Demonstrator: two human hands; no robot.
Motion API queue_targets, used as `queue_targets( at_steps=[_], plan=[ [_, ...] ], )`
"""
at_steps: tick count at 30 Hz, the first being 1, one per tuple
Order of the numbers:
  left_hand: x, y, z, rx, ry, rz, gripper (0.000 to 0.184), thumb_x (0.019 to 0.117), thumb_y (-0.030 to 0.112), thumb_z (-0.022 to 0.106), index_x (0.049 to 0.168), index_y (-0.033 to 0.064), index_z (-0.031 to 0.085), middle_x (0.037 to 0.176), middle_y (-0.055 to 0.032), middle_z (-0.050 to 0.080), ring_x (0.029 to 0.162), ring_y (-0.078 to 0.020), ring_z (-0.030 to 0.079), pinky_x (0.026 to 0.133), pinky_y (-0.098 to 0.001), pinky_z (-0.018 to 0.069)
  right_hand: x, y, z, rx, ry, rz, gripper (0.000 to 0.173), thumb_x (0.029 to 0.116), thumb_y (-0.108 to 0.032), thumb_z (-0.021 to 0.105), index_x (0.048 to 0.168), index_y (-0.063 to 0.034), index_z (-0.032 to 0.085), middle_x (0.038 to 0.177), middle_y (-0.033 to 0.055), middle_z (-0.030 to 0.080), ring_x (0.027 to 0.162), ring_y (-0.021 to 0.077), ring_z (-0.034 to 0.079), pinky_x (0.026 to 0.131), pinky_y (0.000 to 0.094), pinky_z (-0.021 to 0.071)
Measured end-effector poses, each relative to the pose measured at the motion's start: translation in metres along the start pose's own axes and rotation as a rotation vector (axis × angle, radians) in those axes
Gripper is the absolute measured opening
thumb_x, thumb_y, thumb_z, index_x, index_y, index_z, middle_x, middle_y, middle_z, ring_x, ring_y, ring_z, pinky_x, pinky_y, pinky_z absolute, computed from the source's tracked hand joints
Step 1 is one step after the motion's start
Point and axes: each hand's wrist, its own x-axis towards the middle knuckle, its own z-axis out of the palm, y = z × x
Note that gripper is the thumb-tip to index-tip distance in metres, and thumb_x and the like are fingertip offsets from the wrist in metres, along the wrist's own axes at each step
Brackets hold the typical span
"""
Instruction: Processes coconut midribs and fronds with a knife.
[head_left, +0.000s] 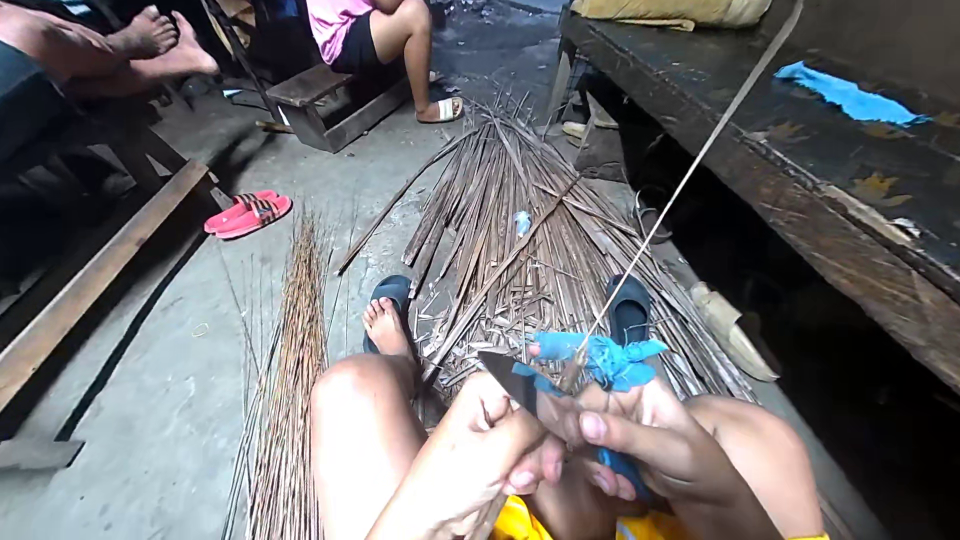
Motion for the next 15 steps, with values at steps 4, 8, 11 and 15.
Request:
queue_targets(
  at_steps=[4,8,11,15],
  plan=[
    [0.001,-0.003,0.004,0.192,0.066,0.068,0.020,0.1034,0.005,0.051,0.092,0.0155,0.064,0.067,0.0155,0.061,0.056,0.0123,0.050,0.052,-0.0061,0.0400,0.003,0.000,-0.001,-0.014,0.022,-0.008,0.011,0.1000,-0.020,0.065,0.095,-0.0129,0.071,0.073,-0.0087,0.071,0.058,-0.0068,0.062,0.052,0.0093,0.0506],
    [0.001,-0.004,0.003,0.275,0.082,0.098,0.020,0.1033,0.005,0.051,0.091,0.0136,0.063,0.068,0.0144,0.062,0.057,0.0124,0.051,0.052,-0.0056,0.0398,0.007,0.001,-0.002,-0.022,0.007,-0.038,0.011,0.1001,-0.020,0.065,0.094,-0.0129,0.072,0.074,-0.0082,0.072,0.060,-0.0059,0.064,0.054,0.0095,0.0518],
    [0.001,-0.006,0.005,0.344,0.128,0.117,0.019,0.1019,0.003,0.050,0.090,0.0123,0.062,0.067,0.0140,0.062,0.056,0.0120,0.050,0.051,-0.0059,0.0394,0.009,0.002,-0.003,-0.023,0.015,-0.064,0.005,0.0992,-0.017,0.067,0.099,-0.0138,0.069,0.077,-0.0068,0.074,0.061,-0.0036,0.066,0.055,0.0109,0.0536],
    [-0.001,-0.005,0.008,0.536,0.194,0.163,0.016,0.1007,0.004,0.052,0.090,0.0074,0.063,0.066,0.0121,0.060,0.055,0.0106,0.050,0.051,-0.0074,0.0408,0.011,0.003,-0.005,-0.097,0.027,-0.123,0.002,0.0984,-0.016,0.068,0.100,-0.0163,0.068,0.078,-0.0096,0.073,0.062,-0.0037,0.066,0.055,0.0123,0.0550]
  ],
)
